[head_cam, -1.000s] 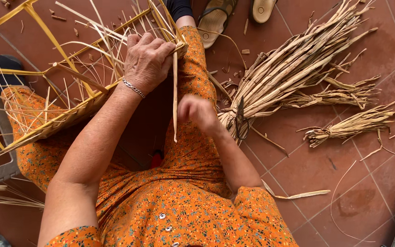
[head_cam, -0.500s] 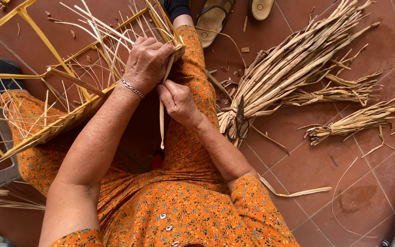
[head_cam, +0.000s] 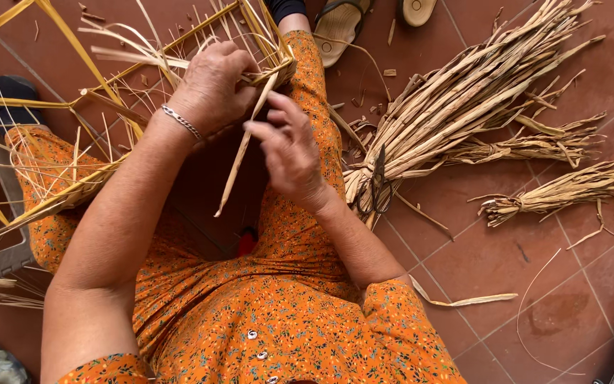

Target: The person sits on the floor weaving dried water hyacinth strands around a bamboo frame basket. They trim excess strands with scissors, fold and tuck woven panels, and weave new strands through the frame to build up the basket sides.

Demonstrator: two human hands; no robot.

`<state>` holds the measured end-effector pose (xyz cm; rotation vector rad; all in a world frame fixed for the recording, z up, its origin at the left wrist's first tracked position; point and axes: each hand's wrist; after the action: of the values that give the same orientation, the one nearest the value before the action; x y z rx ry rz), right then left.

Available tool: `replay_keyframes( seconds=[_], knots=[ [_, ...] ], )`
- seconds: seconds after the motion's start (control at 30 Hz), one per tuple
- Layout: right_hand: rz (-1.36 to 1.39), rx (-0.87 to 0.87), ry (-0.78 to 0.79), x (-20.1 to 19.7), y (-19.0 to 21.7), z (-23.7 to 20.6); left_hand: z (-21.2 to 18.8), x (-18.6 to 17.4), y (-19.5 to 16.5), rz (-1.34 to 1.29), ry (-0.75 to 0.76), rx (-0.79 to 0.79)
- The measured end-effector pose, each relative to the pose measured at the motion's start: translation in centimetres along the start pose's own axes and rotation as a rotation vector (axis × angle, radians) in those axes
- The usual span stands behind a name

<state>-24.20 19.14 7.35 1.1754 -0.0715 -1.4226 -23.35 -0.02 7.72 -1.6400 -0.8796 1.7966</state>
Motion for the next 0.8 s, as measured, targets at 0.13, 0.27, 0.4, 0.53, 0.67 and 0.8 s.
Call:
replay_keyframes(
  seconds=[0.13, 0.27, 0.4, 0.53, 0.67, 0.8],
  knots=[
    [-0.150, -0.408, -0.015, 0.2, 0.3, -0.1, 0.5, -0.2, 0.1, 0.043, 0.045, 0.050],
    [0.206, -0.096, -0.031, -0.1, -2.5, -0.9, 1.4, -0.8, 0.1, 0.040, 0.181, -0.079],
    [0.736, 0.382, -0.085, -1.5, -5.9, -1.3, 1.6, -0.9, -0.2, -0.023, 0.194, -0.179],
    [0.057, 0.021, -0.035, -0.4, -6.6, -1.0, 1.4, -0.6, -0.7, 0.031, 0.169, -0.208],
    [-0.348, -0.083, -0.046, 0.7, -6.0, -1.3, 1.6, -0.7, -0.7, 0.028, 0.199, -0.242],
    [-0.368, -0.075, 0.070, 1.5, -5.7, -1.7, 2.0, -0.9, -0.4, -0.028, 0.265, -0.274]
  ],
)
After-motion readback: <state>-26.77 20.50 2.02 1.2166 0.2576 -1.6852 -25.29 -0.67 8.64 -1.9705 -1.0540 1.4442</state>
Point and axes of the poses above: each hand's wrist, its own z-axis towards the middle knuckle, its own x-axis out of the palm, y = z × x, and after that the axes turned 13 degrees about -z, right-handed
